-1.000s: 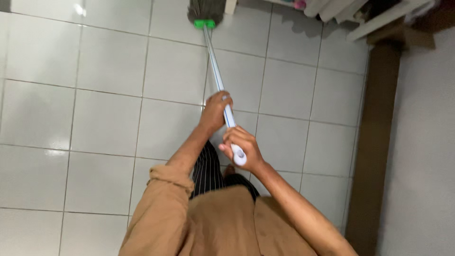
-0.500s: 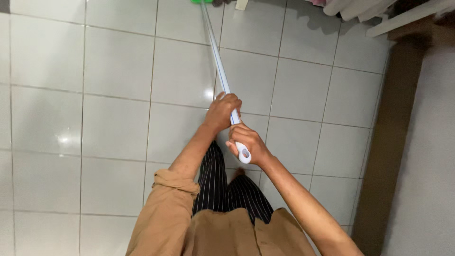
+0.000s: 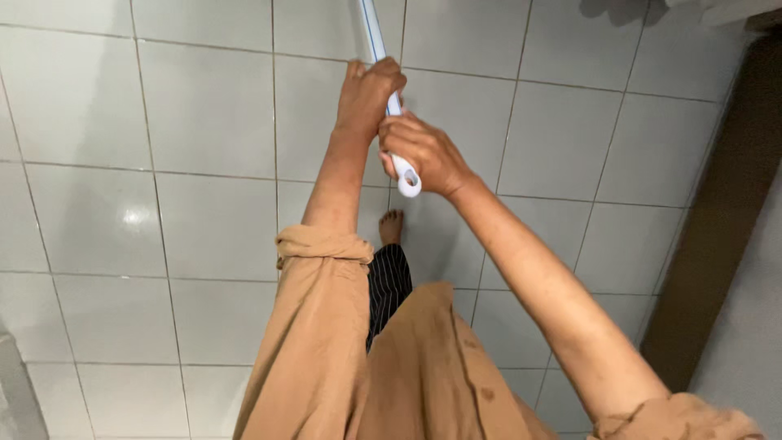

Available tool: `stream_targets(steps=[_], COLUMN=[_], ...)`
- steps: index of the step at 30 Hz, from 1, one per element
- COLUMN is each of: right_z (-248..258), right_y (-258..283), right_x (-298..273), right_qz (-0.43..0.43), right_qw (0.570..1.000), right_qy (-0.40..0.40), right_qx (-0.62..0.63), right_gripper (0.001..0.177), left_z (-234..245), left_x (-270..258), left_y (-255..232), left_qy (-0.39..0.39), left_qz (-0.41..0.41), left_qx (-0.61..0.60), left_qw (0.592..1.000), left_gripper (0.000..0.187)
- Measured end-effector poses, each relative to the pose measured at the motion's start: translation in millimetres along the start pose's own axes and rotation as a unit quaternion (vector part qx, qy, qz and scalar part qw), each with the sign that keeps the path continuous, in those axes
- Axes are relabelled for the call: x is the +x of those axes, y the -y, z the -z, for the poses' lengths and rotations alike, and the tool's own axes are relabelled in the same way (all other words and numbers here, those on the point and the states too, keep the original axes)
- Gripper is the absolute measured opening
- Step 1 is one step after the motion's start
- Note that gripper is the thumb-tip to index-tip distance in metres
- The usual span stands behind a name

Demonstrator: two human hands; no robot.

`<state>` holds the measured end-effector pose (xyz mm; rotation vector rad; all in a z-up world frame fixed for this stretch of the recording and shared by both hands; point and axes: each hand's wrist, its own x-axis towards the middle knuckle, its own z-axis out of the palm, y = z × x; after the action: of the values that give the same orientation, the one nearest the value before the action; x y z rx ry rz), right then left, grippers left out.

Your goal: The person mops a tiled floor using a mop, moving the mop head back and forth across the tiles.

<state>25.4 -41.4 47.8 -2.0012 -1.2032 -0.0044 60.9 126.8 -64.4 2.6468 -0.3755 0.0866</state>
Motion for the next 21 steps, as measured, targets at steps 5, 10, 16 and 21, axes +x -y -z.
stream_targets(steps=[5,10,16,21], right_z=[13,9,25,54], right_y=[23,65,120,152], right_x=[2,-32,-111,-179], right_qz=[0.024,-0.023,-0.030,-0.004], right_qw=[0.999,0.988,0.994,0.993], right_qy=[0.027,0.107,0.068,0.108], right_qx=[0.014,0.108,0.081,0.054], right_gripper=[0.012,0.013,0.008,0.007], left_z=[25,36,23,-5], left_x=[-19,-81,-137,-180], left_y=[-25,-59,-133,-196], left_qy=[-0.019,0.008,0.005,-0.069], left_qz=[0.041,0.058,0.087,0.083], left_qx=[0.039,0.022,0.004,-0.067], left_qw=[0.998,0.998,0.996,0.992], left_gripper=[0.018,0.014,0.014,0.011])
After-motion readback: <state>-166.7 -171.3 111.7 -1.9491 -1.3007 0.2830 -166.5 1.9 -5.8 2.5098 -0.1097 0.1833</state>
